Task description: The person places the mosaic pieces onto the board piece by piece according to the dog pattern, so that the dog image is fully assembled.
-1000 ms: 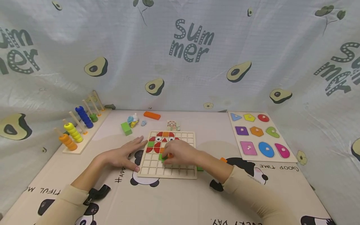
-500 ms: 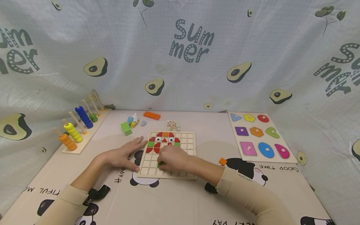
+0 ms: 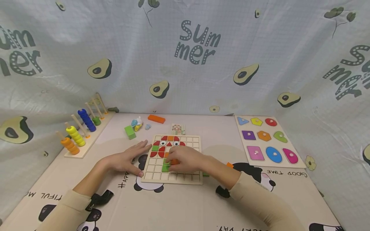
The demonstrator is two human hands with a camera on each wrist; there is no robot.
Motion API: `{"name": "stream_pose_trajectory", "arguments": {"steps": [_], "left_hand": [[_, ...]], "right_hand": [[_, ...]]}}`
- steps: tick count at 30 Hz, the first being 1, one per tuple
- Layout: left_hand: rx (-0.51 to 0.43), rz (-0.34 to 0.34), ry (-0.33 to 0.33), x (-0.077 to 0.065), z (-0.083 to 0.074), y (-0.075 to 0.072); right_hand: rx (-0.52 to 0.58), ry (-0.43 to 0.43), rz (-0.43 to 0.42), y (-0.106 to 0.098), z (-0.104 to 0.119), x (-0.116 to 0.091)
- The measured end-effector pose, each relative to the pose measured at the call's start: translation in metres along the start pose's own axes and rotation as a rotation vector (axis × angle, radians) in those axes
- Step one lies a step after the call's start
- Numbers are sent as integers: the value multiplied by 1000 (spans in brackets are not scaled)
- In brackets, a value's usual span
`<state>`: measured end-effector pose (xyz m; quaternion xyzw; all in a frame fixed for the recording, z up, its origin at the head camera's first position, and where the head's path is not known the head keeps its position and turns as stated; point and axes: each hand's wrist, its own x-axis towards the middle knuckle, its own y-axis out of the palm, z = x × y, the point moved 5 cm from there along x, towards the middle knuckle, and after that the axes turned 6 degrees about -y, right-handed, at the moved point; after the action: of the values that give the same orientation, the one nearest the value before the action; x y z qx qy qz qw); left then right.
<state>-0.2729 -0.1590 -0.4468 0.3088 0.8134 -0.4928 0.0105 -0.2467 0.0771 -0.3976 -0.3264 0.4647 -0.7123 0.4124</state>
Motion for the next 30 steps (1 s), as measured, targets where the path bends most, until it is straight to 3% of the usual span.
{"name": "stream_pose_trajectory", "arguments": {"steps": [6, 11, 15, 20, 30], "left_hand": [[7, -10, -1, 0, 0, 0], [5, -10, -11, 0, -1, 0], [4, -9, -18, -1, -1, 0], [-4, -9, -12, -1, -2, 0], [-5, -12, -21, 0, -2, 1]], "right_hand": [[145, 103, -68, -28, -27, -52], [191, 177, -97, -33, -53, -97], [186, 228, -93, -31, -70, -120], [200, 246, -61, -23, -77, -127], [158, 218, -14, -9, -69, -111]]}}
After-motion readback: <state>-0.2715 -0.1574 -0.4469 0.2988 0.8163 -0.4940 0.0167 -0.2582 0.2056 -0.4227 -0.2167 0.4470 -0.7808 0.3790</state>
